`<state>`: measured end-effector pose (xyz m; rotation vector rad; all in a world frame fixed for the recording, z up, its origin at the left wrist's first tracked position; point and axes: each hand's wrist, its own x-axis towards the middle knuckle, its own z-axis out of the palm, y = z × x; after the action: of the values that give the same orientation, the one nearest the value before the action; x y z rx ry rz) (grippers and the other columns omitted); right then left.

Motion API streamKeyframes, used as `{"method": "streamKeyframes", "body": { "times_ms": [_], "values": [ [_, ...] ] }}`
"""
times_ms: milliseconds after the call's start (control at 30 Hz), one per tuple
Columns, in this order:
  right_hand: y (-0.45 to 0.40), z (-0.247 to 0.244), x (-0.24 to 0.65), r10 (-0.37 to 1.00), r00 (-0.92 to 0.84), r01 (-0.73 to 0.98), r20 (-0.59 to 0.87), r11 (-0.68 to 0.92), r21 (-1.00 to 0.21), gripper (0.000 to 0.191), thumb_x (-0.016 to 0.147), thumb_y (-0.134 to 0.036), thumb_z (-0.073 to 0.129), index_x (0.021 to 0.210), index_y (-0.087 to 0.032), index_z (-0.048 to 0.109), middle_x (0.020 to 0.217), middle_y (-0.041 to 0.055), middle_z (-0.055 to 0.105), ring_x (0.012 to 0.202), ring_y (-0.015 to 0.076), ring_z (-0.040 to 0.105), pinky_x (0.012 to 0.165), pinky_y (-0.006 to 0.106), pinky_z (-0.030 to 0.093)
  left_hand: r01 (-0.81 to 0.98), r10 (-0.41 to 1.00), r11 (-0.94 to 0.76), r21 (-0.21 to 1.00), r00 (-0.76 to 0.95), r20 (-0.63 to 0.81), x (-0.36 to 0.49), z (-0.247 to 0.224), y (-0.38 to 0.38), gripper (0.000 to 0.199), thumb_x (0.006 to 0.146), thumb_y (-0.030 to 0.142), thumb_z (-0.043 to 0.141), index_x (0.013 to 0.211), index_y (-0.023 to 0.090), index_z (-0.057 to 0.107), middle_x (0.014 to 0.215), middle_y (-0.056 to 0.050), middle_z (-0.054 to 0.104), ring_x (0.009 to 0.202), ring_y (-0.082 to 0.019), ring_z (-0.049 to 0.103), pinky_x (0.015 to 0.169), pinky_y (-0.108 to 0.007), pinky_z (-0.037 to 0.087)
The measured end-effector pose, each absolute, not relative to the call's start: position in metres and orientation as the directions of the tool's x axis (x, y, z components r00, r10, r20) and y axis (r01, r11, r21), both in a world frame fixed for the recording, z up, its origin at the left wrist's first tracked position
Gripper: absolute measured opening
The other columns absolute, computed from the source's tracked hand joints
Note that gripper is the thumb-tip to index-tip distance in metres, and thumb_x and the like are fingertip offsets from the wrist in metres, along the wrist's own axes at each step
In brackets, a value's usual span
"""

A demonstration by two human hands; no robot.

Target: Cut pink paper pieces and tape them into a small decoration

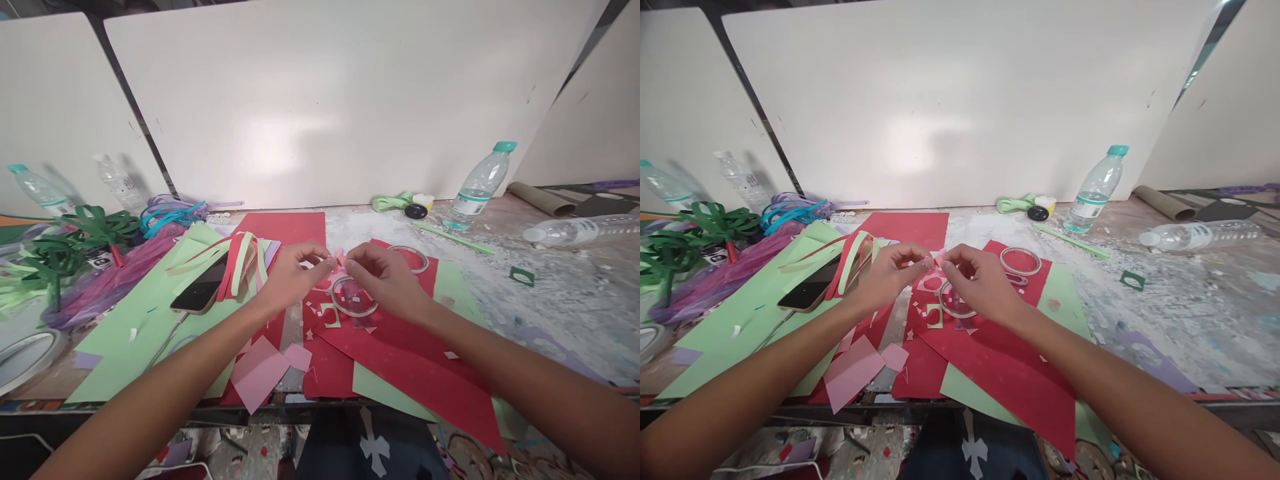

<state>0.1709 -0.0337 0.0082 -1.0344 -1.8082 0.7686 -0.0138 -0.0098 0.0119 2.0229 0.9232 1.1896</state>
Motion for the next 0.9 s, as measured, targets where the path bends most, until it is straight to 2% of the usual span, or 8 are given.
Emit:
{"method": "streamKeyframes", "body": {
  "times_ms": [133, 267, 333, 567, 733, 900],
  "values": [
    [-0.031, 0.01, 0.175, 0.871, -0.303, 0.367, 0.387, 0.482, -0.796, 0.014, 0.087, -0.032, 0.053, 0.081, -0.021, 0.059, 0.072, 0.0009, 0.058, 0.062, 0.0132, 0.049, 0.056, 0.027, 0.039, 0.199, 0.82, -0.489, 0.849, 0.437, 0.37, -0.019, 0.012, -0.005, 0.011, 0.08, 0.026, 0.062, 0.072, 0.018, 0.064, 0.077, -0.004, 0.064, 0.071, -0.013, 0.061, 0.059, -0.025, 0.052],
    [-0.029, 0.01, 0.176, 0.874, -0.336, 0.332, 0.352, 0.459, -0.824, 0.015, 0.087, -0.033, 0.052, 0.085, -0.02, 0.059, 0.072, 0.0007, 0.058, 0.058, 0.0117, 0.048, 0.052, 0.026, 0.038, 0.142, 0.817, -0.454, 0.88, 0.461, 0.347, -0.021, 0.01, -0.003, 0.01, 0.078, 0.025, 0.064, 0.071, 0.018, 0.065, 0.109, -0.009, 0.065, 0.093, -0.018, 0.064, 0.07, -0.03, 0.054],
    [-0.028, 0.01, 0.176, 0.875, -0.348, 0.296, 0.336, 0.443, -0.846, 0.015, 0.088, -0.034, 0.052, 0.086, -0.02, 0.059, 0.069, -0.0002, 0.056, 0.054, 0.0103, 0.047, 0.049, 0.025, 0.037, 0.108, 0.825, -0.412, 0.905, 0.467, 0.319, -0.021, 0.01, -0.003, 0.01, 0.077, 0.025, 0.065, 0.073, 0.017, 0.066, 0.116, -0.01, 0.063, 0.093, -0.019, 0.065, 0.071, -0.032, 0.054],
    [-0.028, 0.01, 0.178, 0.839, -0.4, 0.129, 0.369, 0.45, -0.884, 0.007, 0.088, -0.026, 0.054, 0.092, -0.021, 0.051, 0.065, -0.0034, 0.052, 0.051, 0.0093, 0.049, 0.045, 0.022, 0.038, 0.042, 0.842, -0.269, 0.962, 0.495, 0.214, -0.021, 0.014, -0.008, 0.018, 0.077, 0.03, 0.067, 0.072, 0.013, 0.064, 0.111, -0.01, 0.064, 0.088, -0.016, 0.064, 0.076, -0.03, 0.05],
    [-0.029, 0.011, 0.18, 0.816, -0.43, 0.196, 0.387, 0.502, -0.842, 0.009, 0.089, -0.025, 0.052, 0.09, -0.019, 0.059, 0.071, 0.0009, 0.058, 0.058, 0.0108, 0.054, 0.051, 0.024, 0.042, 0.015, 0.83, -0.244, 0.97, 0.52, 0.201, -0.021, 0.014, -0.007, 0.017, 0.076, 0.03, 0.068, 0.075, 0.013, 0.065, 0.105, -0.008, 0.065, 0.086, -0.016, 0.063, 0.073, -0.028, 0.05],
    [-0.027, 0.013, 0.184, 0.821, -0.439, 0.236, 0.365, 0.498, -0.835, 0.014, 0.089, -0.027, 0.053, 0.094, -0.019, 0.063, 0.077, 0.0031, 0.063, 0.063, 0.0123, 0.056, 0.055, 0.025, 0.044, 0.028, 0.813, -0.209, 0.978, 0.56, 0.158, -0.019, 0.015, -0.008, 0.019, 0.079, 0.029, 0.064, 0.092, 0.016, 0.066, 0.086, -0.004, 0.065, 0.077, -0.014, 0.063, 0.073, -0.029, 0.052]
  ]
}}
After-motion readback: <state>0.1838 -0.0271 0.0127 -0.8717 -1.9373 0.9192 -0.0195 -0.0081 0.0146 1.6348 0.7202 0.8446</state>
